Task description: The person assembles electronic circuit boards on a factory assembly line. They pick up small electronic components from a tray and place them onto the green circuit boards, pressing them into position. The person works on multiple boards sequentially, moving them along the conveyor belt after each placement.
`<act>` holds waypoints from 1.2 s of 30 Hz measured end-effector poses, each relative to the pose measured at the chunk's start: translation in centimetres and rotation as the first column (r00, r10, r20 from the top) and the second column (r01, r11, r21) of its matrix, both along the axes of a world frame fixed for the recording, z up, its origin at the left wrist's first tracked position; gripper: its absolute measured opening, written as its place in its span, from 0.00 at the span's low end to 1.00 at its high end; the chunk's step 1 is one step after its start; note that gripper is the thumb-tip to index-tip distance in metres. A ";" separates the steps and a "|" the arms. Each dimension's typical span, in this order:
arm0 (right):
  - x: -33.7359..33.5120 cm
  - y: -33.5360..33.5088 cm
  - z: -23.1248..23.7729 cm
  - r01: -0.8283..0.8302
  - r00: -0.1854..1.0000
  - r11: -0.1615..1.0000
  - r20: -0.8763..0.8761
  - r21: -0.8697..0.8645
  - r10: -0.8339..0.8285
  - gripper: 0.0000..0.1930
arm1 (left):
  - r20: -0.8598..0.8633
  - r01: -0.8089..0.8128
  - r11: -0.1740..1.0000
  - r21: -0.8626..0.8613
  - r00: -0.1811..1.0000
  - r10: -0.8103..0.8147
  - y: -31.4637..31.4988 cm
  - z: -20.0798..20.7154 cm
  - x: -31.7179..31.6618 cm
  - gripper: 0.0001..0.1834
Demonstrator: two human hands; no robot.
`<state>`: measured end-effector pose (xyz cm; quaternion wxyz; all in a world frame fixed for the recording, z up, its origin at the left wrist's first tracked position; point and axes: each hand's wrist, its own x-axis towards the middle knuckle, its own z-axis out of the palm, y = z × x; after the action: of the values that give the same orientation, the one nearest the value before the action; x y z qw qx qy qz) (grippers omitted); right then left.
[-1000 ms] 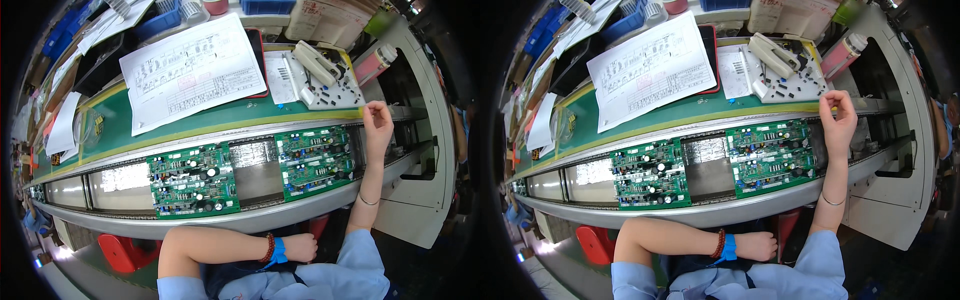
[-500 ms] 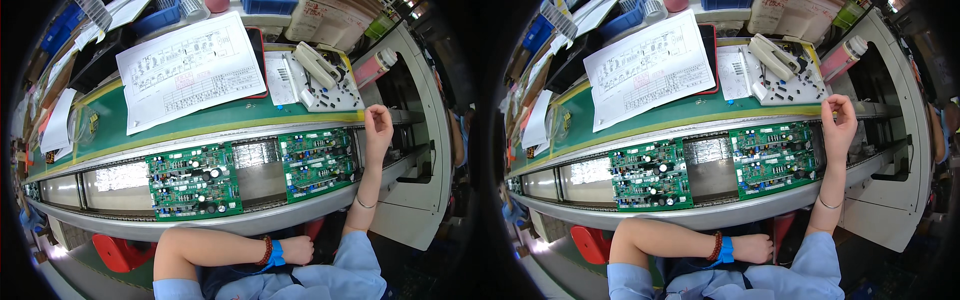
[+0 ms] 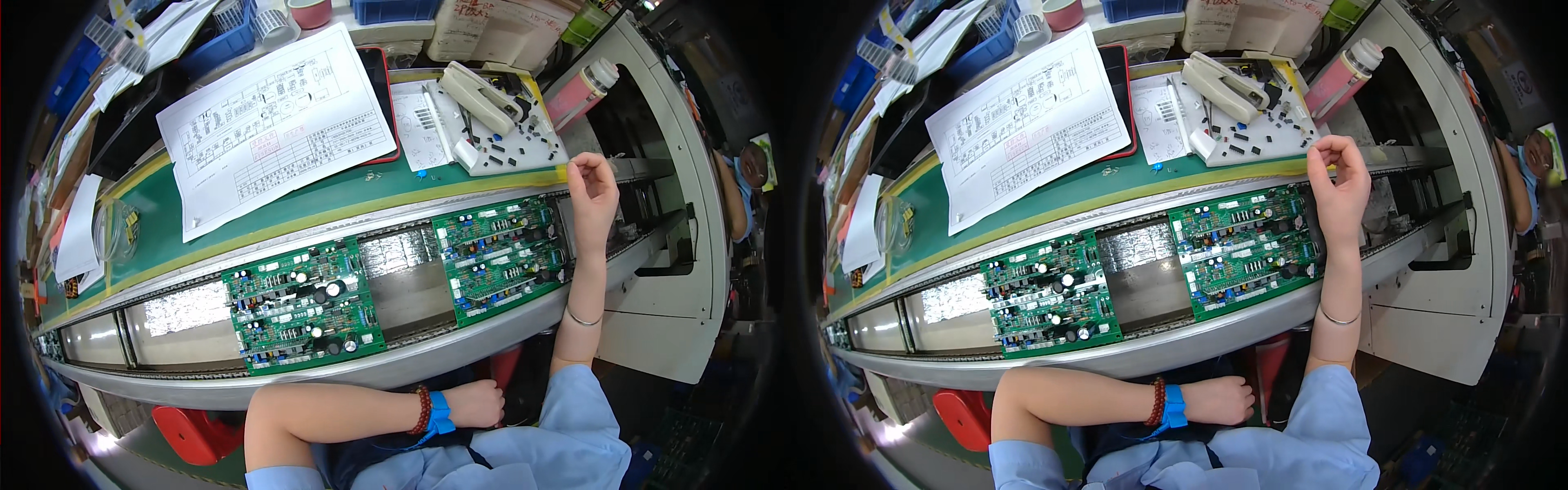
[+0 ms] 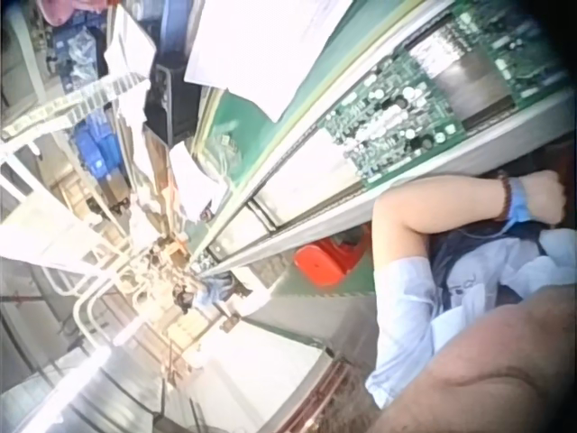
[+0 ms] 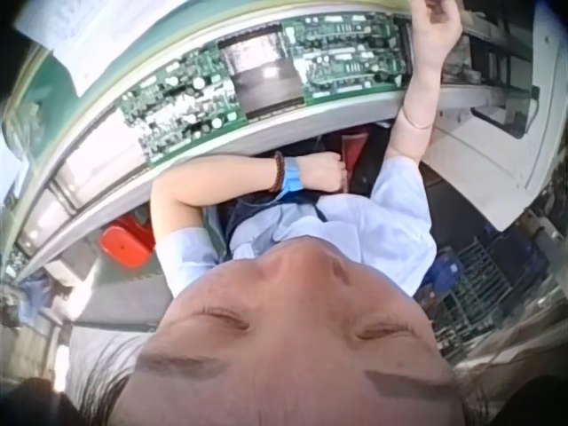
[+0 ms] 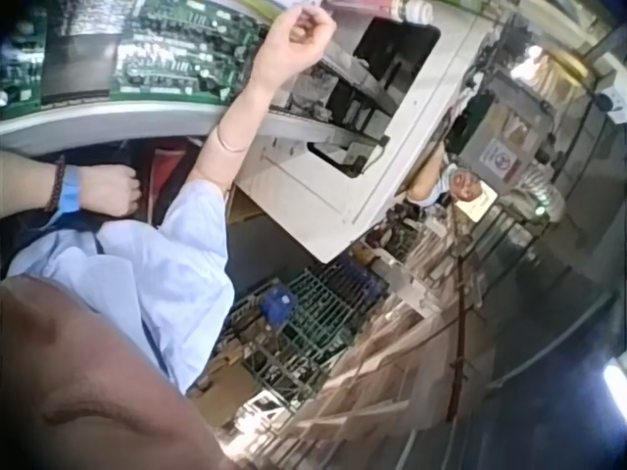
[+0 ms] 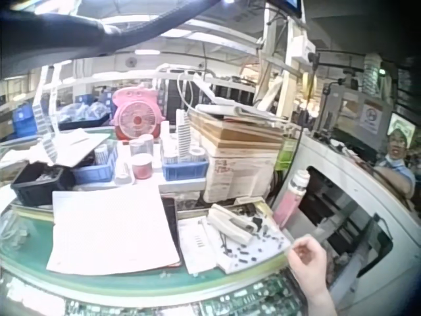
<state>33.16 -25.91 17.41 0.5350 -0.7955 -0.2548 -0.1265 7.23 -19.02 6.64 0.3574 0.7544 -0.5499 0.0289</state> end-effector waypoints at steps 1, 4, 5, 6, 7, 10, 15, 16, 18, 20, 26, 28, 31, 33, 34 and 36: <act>0.0 0.0 0.0 -0.002 1.000 1.000 -0.006 0.003 0.002 0.04 | -0.004 -0.002 1.000 -0.005 1.000 0.002 0.0 0.0 0.0 0.05; -0.1 -0.1 0.0 -0.006 1.000 1.000 -0.001 -0.004 0.006 0.04 | -0.005 -0.010 1.000 -0.006 1.000 0.010 0.1 0.1 -0.1 0.05; -0.1 -0.1 0.1 -0.004 1.000 1.000 0.001 -0.004 0.004 0.04 | -0.003 -0.013 1.000 -0.003 1.000 0.013 0.1 0.1 -0.1 0.05; -0.2 0.0 0.1 -0.003 1.000 1.000 0.003 -0.003 0.003 0.04 | 0.002 -0.017 1.000 -0.001 1.000 0.017 0.2 0.2 -0.1 0.05; -0.2 0.0 0.1 -0.002 1.000 1.000 0.004 -0.002 0.002 0.04 | 0.008 -0.022 1.000 0.001 1.000 0.022 0.2 0.2 -0.2 0.05; -0.2 0.0 0.1 0.012 1.000 1.000 0.010 0.007 -0.012 0.04 | 0.003 -0.018 1.000 0.009 1.000 0.018 0.3 0.2 -0.2 0.04; 0.3 -0.5 -0.2 0.079 0.997 0.996 0.010 0.047 -0.080 0.04 | 0.055 -0.012 0.998 0.062 0.998 0.009 0.4 0.4 0.2 0.04; 0.3 -0.6 -0.1 0.094 0.995 0.994 0.015 0.059 -0.095 0.04 | 0.068 -0.009 0.997 0.073 0.998 0.004 0.5 0.5 0.4 0.04; -1.4 -1.1 0.5 0.151 0.984 0.988 0.094 0.004 -0.151 0.05 | 0.095 0.000 0.996 0.088 0.995 -0.008 0.4 0.4 0.6 0.04; -4.2 -0.7 0.8 0.179 0.965 0.975 0.218 -0.130 -0.148 0.07 | 0.107 -0.010 0.995 0.103 0.994 -0.001 0.4 -0.1 0.6 0.03; -14.3 0.6 0.2 -0.035 0.968 0.905 0.209 -0.424 0.136 0.22 | 0.135 -0.025 0.990 0.141 0.991 0.006 0.8 0.2 0.7 0.03; -16.9 1.2 -0.2 -0.159 0.946 0.856 0.171 -0.492 0.274 0.22 | 0.224 -0.037 0.981 0.188 0.975 -0.006 0.6 0.1 0.8 0.07; -18.5 3.1 -1.8 -0.385 0.906 0.822 -0.002 -0.421 0.423 0.26 | -0.097 -0.274 0.959 -0.074 0.959 0.267 0.1 -1.4 -0.4 0.17; -18.8 4.9 -1.9 -0.402 0.904 0.798 -0.058 -0.449 0.423 0.28 | -0.278 -0.278 0.944 -0.177 0.934 0.223 -0.7 -1.9 -0.4 0.14; -18.8 5.6 -1.9 -0.412 0.902 0.785 -0.085 -0.462 0.423 0.30 | -0.364 -0.288 0.931 -0.224 0.911 0.194 -0.9 -2.1 -0.3 0.12; -18.8 6.5 -2.2 -0.340 0.929 0.767 -0.071 -0.544 0.362 0.32 | -0.208 -0.191 0.980 -0.056 0.962 0.176 -0.1 -1.7 0.0 0.14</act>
<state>14.32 -19.36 15.16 0.2943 -0.8503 -0.4345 0.0387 7.24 -19.10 4.94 0.4355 0.7870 -0.4369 0.0060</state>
